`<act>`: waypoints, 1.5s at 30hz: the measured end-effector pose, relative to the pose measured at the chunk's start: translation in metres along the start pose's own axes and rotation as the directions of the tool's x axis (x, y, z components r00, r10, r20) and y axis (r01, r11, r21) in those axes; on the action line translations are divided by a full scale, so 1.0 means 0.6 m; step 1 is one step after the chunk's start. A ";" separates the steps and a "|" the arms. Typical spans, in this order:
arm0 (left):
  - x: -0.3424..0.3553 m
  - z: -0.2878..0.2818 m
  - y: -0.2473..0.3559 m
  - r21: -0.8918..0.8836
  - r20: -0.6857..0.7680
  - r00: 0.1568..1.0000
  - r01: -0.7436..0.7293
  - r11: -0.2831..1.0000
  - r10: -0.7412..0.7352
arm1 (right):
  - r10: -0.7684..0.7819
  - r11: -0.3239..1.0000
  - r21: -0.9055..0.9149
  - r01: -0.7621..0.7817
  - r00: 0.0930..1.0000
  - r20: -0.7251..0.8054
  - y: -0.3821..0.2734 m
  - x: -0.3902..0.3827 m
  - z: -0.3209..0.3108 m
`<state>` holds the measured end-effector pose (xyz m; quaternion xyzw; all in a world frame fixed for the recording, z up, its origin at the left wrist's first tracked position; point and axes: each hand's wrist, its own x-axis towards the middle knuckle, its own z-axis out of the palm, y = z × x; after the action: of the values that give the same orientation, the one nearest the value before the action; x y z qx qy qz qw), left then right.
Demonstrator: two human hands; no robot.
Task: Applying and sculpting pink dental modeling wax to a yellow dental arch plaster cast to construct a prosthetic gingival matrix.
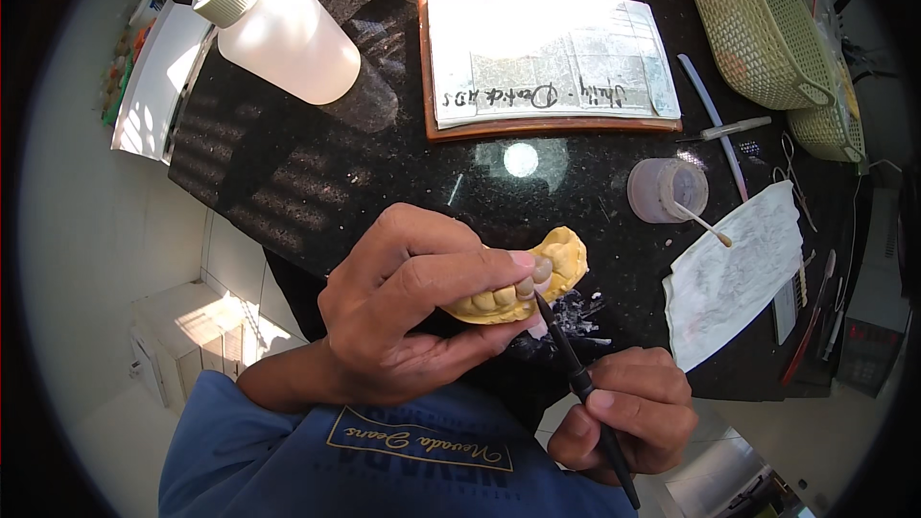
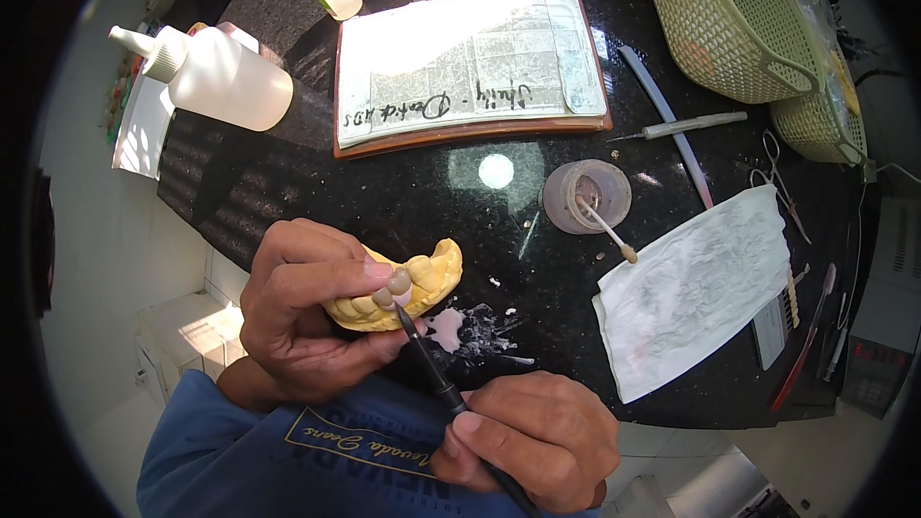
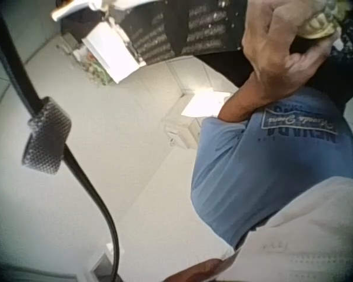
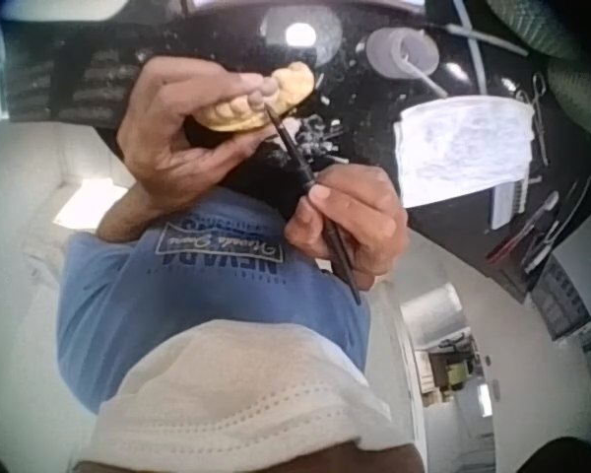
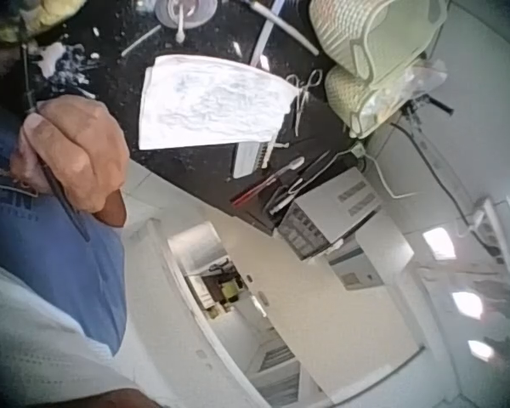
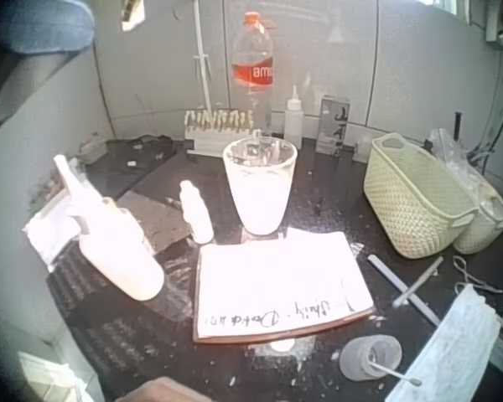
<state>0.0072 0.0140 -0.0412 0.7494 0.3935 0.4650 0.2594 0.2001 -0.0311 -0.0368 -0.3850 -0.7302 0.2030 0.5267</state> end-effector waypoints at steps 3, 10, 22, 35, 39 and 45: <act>0.000 0.000 0.001 -0.003 -0.004 1.000 0.013 1.000 -0.013 | -0.001 1.000 0.026 0.000 1.000 0.030 0.003 0.001 -0.003; 0.001 -0.002 0.002 -0.015 0.005 1.000 0.016 1.000 -0.016 | 0.007 0.999 0.046 -0.009 0.999 0.052 0.003 0.005 -0.006; 0.002 -0.011 -0.003 -0.245 0.034 0.996 0.088 0.966 -0.083 | 0.049 0.973 -0.187 -0.135 0.913 -0.406 -0.001 0.017 -0.123; 0.005 -0.030 0.008 -0.476 -0.019 0.980 0.166 0.864 -0.198 | 0.466 0.592 -0.773 -0.228 0.879 0.098 0.014 0.095 -0.148; 0.011 -0.042 0.017 -0.494 -0.017 0.992 0.098 0.864 -0.123 | 0.195 0.551 -0.833 0.040 0.965 0.175 0.050 0.140 -0.141; 0.007 -0.062 0.021 -0.421 -0.044 0.998 0.026 0.907 -0.049 | 0.080 0.617 -0.724 0.308 0.891 0.447 0.124 0.207 -0.119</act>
<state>-0.0209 0.0111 -0.0135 0.6556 0.3054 0.5536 0.4130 0.2735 0.1038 0.0131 -0.4697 -0.8670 -0.0873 0.1417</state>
